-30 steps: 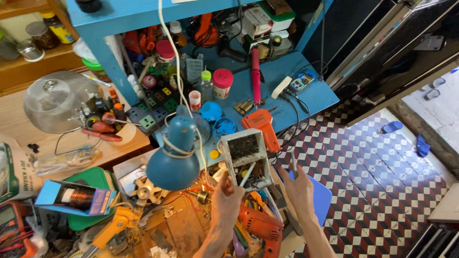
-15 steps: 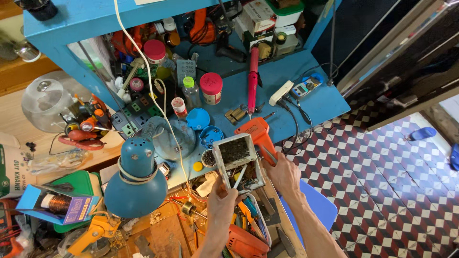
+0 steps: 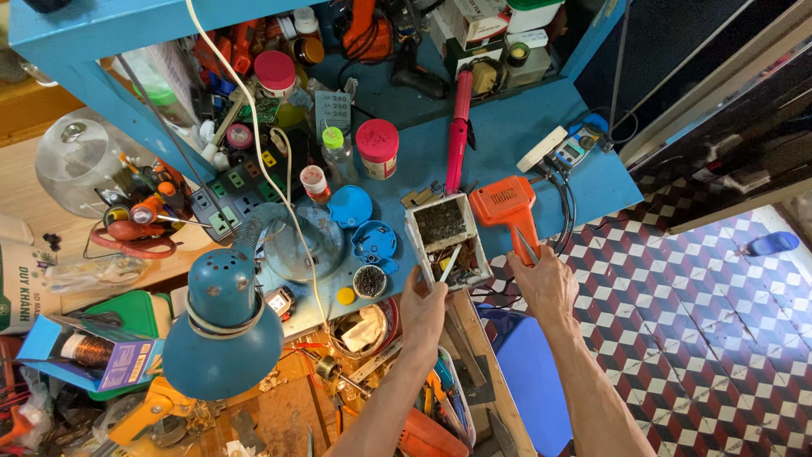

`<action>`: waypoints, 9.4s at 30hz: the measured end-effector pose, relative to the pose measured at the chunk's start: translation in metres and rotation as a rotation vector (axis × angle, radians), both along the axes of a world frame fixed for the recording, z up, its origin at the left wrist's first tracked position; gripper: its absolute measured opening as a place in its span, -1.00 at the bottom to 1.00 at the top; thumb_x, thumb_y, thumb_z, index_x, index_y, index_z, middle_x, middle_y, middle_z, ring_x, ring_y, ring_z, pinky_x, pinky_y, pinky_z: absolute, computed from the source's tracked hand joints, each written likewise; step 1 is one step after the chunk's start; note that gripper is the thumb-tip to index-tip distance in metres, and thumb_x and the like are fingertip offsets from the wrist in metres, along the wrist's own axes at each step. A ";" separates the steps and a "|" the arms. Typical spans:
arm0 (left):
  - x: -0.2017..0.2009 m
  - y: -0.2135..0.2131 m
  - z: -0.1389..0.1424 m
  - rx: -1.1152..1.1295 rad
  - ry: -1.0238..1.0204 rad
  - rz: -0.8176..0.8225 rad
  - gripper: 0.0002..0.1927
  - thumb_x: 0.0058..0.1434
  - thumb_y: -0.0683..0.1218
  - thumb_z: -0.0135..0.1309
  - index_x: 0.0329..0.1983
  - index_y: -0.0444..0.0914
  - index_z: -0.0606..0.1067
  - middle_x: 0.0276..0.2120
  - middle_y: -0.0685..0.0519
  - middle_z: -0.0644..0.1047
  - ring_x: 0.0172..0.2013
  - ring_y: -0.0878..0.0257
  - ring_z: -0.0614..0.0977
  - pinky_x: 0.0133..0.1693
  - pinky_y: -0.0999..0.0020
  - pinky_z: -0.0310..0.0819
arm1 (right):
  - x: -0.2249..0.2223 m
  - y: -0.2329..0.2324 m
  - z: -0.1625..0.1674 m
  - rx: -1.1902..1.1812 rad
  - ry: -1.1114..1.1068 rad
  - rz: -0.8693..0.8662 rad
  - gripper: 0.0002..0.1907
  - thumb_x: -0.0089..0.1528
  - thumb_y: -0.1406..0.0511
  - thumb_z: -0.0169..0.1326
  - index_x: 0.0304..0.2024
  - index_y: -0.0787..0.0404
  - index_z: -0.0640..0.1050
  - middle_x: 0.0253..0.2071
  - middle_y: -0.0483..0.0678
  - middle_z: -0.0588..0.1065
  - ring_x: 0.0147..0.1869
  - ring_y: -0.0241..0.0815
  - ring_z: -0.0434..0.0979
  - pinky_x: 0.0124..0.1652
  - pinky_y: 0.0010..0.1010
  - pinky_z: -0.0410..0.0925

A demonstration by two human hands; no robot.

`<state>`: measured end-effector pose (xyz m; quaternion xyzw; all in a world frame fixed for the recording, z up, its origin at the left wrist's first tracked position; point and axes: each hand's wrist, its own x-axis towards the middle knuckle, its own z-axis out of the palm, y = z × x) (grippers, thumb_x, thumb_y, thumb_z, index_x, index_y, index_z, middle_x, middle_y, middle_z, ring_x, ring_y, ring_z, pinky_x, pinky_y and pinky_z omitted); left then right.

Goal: The person works on a disassembled electrical motor on a cluttered workbench. They apply a liquid from a small bottle to the motor's internal components, then use a screwdriver to adjust and clean the windings and commutator area. The person repeatedly wipes the tool and parts with a tissue while manipulating the motor assembly.

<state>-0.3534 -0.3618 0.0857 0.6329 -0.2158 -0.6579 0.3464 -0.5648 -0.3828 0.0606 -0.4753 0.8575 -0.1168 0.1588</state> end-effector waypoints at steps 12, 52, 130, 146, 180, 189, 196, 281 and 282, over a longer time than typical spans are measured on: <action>-0.010 -0.014 -0.029 -0.063 0.261 0.272 -0.34 0.24 -0.19 -0.01 0.43 -0.27 0.17 -0.16 0.01 0.44 -0.21 0.23 0.61 -0.10 0.38 0.67 | 0.006 0.028 0.015 -0.061 -0.126 -0.064 -0.27 0.14 -0.06 0.15 0.23 0.23 0.48 -0.09 0.19 0.60 0.00 0.18 0.61 0.01 0.00 0.40; 0.382 0.344 -0.100 -0.175 -0.575 0.049 -0.65 0.30 -0.08 0.06 0.12 -0.26 0.54 -0.09 -0.05 0.69 -0.08 0.15 0.73 -0.07 0.29 0.59 | 0.349 0.268 -0.065 0.392 -0.315 0.528 -0.60 0.30 0.04 -0.03 -0.14 0.23 0.54 -0.34 0.26 0.58 -0.17 0.28 0.58 -0.17 0.01 0.38; 0.504 0.176 -0.059 -0.910 -0.884 -0.381 -0.27 -0.02 -0.20 0.36 0.25 -0.22 0.36 -0.07 0.00 0.55 -0.03 0.02 0.54 0.06 0.10 0.43 | 0.509 0.129 0.008 -0.091 -0.606 0.125 0.00 0.13 -0.04 0.25 0.44 0.31 0.19 0.17 0.20 0.47 0.18 -0.04 0.50 0.13 -0.22 0.36; 0.495 0.175 -0.052 -0.838 -0.809 -0.432 -0.28 0.01 -0.20 0.32 0.28 -0.21 0.35 0.02 -0.02 0.55 0.03 0.04 0.55 0.14 0.13 0.44 | 0.479 0.142 -0.025 -0.202 -1.534 0.030 -0.04 0.06 0.34 0.31 0.46 0.26 0.19 0.31 0.04 0.35 0.39 -0.09 0.34 0.36 -0.25 0.18; 0.422 0.091 -0.030 -0.593 -0.712 -0.718 0.11 -0.28 0.13 0.46 0.34 -0.36 0.29 -0.05 -0.21 0.50 -0.03 -0.09 0.55 0.05 0.06 0.46 | 0.448 0.148 -0.027 -0.175 -2.201 -0.005 -0.02 0.21 0.11 0.14 0.55 0.24 0.00 0.46 0.15 0.23 0.53 0.03 0.22 0.46 -0.11 0.04; 0.394 0.132 -0.032 -0.855 -0.787 -0.437 0.08 -0.23 0.02 0.52 0.36 -0.26 0.23 0.13 -0.27 0.38 0.10 -0.21 0.49 0.12 0.01 0.46 | 0.455 0.151 -0.049 -0.273 -2.087 -0.289 -0.40 0.49 0.01 -0.24 0.33 0.36 0.35 0.28 0.10 0.44 0.34 -0.03 0.44 0.36 -0.15 0.25; 0.392 0.138 -0.029 -0.887 -0.748 -0.404 0.33 -0.27 -0.07 0.52 0.53 -0.18 -0.03 0.29 -0.36 0.25 0.22 -0.29 0.40 0.18 -0.01 0.41 | 0.462 0.154 -0.054 -0.285 -2.032 -0.284 -0.48 0.47 0.06 -0.21 0.29 0.29 0.41 0.23 0.05 0.49 0.31 -0.05 0.47 0.34 -0.15 0.28; 0.449 0.161 -0.046 -1.083 -0.742 -0.222 0.25 -0.05 0.18 0.49 0.53 -0.28 -0.02 0.32 -0.29 0.34 0.26 -0.13 0.45 0.29 -0.04 0.30 | 0.401 0.277 -0.064 0.025 -0.464 0.015 -0.59 0.27 0.12 0.13 0.01 0.30 0.58 -0.14 0.11 0.62 -0.08 -0.05 0.64 -0.06 -0.27 0.45; 0.454 0.167 -0.041 -1.042 -0.747 -0.197 0.15 0.04 0.14 0.44 0.52 -0.29 0.02 0.30 -0.29 0.37 0.24 -0.13 0.47 0.28 -0.03 0.33 | 0.407 0.277 -0.077 0.108 -0.299 0.094 -0.58 0.25 0.09 0.13 0.00 0.27 0.57 -0.14 0.12 0.63 -0.09 0.01 0.64 -0.06 -0.22 0.44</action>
